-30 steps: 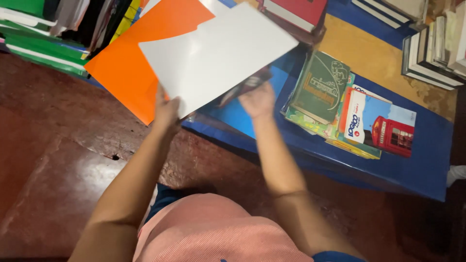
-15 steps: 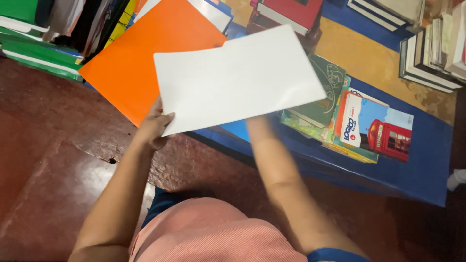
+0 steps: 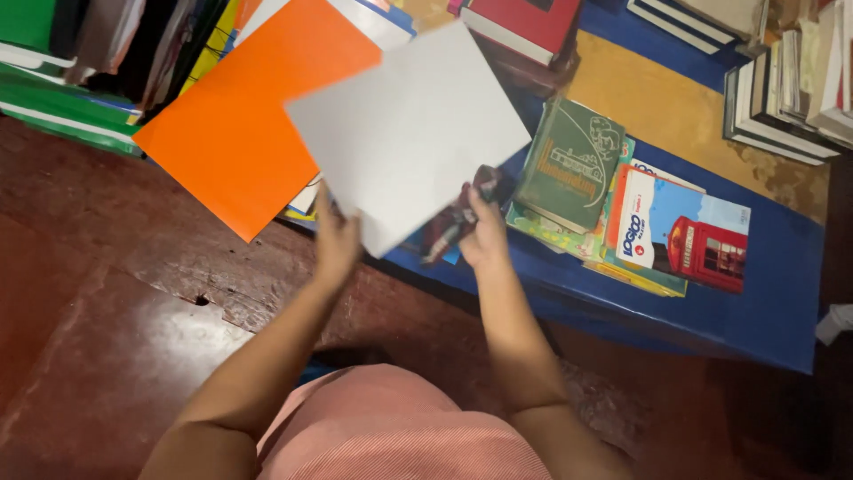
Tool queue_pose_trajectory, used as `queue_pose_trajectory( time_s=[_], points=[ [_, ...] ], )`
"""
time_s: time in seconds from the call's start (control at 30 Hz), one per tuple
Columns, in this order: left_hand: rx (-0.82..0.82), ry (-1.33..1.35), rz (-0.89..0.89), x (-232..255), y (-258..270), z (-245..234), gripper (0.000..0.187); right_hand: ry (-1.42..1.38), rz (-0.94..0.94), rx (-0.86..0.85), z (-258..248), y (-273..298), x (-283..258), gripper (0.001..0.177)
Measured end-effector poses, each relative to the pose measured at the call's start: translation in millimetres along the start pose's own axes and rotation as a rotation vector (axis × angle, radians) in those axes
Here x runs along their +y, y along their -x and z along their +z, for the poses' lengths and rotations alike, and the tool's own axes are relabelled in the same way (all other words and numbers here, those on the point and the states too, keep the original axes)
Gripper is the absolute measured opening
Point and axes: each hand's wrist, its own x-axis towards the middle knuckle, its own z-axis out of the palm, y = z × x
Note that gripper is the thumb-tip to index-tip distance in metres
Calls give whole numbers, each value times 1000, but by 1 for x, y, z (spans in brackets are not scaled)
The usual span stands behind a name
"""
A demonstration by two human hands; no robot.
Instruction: Cleaning dust off several plastic folders using a cloth.
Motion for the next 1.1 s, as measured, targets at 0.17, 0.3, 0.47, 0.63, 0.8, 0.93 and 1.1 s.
queue_pose_trajectory(
  time_s=[0.17, 0.3, 0.47, 0.63, 0.8, 0.93, 1.1],
  points=[
    [-127, 57, -183, -23, 46, 36, 94, 633, -174, 312, -39, -29, -2, 69],
    [-171, -8, -583, 29, 49, 63, 66, 922, -239, 403, -71, -66, 6, 70],
    [-81, 234, -808, -68, 54, 84, 66, 1166, -326, 564, -109, -120, 20, 58],
    [-47, 296, -825, -50, 38, 91, 72, 1441, -283, 574, -88, -98, 22, 52],
    [-20, 243, -842, -97, 27, 82, 78, 1623, -243, 384, -92, -101, 27, 49],
    [-12, 267, -859, -97, 25, 81, 75, 1672, -284, 249, -63, -58, 16, 49],
    [0, 329, -885, -119, 26, 86, 75, 1786, -311, 206, -56, -39, 17, 52]
  ],
)
